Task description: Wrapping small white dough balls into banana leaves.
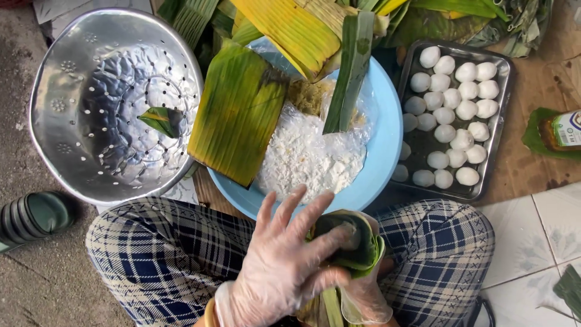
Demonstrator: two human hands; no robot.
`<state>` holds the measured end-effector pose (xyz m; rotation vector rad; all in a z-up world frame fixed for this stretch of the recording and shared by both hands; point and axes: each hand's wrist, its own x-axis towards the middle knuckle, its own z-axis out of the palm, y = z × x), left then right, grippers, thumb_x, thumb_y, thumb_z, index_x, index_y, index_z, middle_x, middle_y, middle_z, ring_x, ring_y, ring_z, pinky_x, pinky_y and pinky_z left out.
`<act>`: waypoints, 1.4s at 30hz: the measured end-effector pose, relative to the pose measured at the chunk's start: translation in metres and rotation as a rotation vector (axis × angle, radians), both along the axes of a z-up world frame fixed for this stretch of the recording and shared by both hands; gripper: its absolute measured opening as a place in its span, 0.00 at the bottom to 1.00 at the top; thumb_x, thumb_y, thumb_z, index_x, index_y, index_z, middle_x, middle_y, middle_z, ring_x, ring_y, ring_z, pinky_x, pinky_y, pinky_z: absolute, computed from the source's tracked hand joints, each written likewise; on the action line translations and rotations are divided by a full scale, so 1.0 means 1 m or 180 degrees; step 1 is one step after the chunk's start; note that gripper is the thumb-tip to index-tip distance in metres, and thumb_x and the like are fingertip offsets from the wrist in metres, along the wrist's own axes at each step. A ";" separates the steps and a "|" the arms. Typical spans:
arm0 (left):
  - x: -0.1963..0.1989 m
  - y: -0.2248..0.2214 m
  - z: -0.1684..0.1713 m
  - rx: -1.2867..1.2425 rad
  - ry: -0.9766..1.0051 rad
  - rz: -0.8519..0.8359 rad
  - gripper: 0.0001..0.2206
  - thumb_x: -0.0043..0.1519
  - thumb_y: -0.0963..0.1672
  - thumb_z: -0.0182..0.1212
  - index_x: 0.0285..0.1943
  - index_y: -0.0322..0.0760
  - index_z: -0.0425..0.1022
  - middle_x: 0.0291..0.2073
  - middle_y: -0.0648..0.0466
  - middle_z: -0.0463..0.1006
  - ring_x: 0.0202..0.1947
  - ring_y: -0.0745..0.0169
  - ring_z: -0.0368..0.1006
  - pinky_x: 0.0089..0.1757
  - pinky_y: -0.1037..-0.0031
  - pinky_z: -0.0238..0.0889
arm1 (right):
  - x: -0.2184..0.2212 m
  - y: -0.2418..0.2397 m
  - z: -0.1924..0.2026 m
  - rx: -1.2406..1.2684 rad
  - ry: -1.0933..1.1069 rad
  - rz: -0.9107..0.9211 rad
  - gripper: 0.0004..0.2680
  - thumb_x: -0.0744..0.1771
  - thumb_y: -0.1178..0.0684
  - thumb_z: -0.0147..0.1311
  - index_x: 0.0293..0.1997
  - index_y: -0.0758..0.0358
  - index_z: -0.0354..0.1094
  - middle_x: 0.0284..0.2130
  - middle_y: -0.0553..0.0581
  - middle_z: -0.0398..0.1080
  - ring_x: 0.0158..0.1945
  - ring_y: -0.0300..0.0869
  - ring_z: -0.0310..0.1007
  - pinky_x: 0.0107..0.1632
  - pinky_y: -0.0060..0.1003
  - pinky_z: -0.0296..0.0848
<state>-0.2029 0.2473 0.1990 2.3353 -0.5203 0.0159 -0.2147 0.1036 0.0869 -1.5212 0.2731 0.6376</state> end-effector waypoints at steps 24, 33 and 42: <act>-0.022 -0.034 -0.034 -0.1492 0.1249 0.1207 0.07 0.46 0.40 0.66 0.25 0.33 0.71 0.57 0.39 0.74 0.52 0.50 0.76 0.46 0.73 0.74 | -0.016 -0.019 -0.020 0.1466 -0.0581 -0.0436 0.27 0.65 0.42 0.57 0.69 0.68 0.54 0.56 0.62 0.68 0.58 0.49 0.68 0.63 0.52 0.62; -0.031 -0.036 -0.039 -0.0596 0.0585 0.0505 0.17 0.51 0.42 0.73 0.49 0.39 0.76 0.59 0.44 0.72 0.45 0.53 0.81 0.43 0.73 0.79 | -0.038 -0.020 -0.001 0.1541 -0.0275 -0.1683 0.15 0.66 0.46 0.57 0.51 0.67 0.69 0.42 0.58 0.72 0.45 0.45 0.71 0.49 0.44 0.69; -0.045 -0.056 -0.046 -0.3260 0.1283 0.0496 0.28 0.71 0.47 0.44 0.78 0.29 0.44 0.68 0.37 0.65 0.66 0.44 0.64 0.69 0.56 0.48 | -0.059 -0.008 -0.004 0.0555 -0.0558 -0.2080 0.13 0.70 0.52 0.43 0.59 0.64 0.62 0.52 0.59 0.70 0.50 0.43 0.71 0.56 0.38 0.71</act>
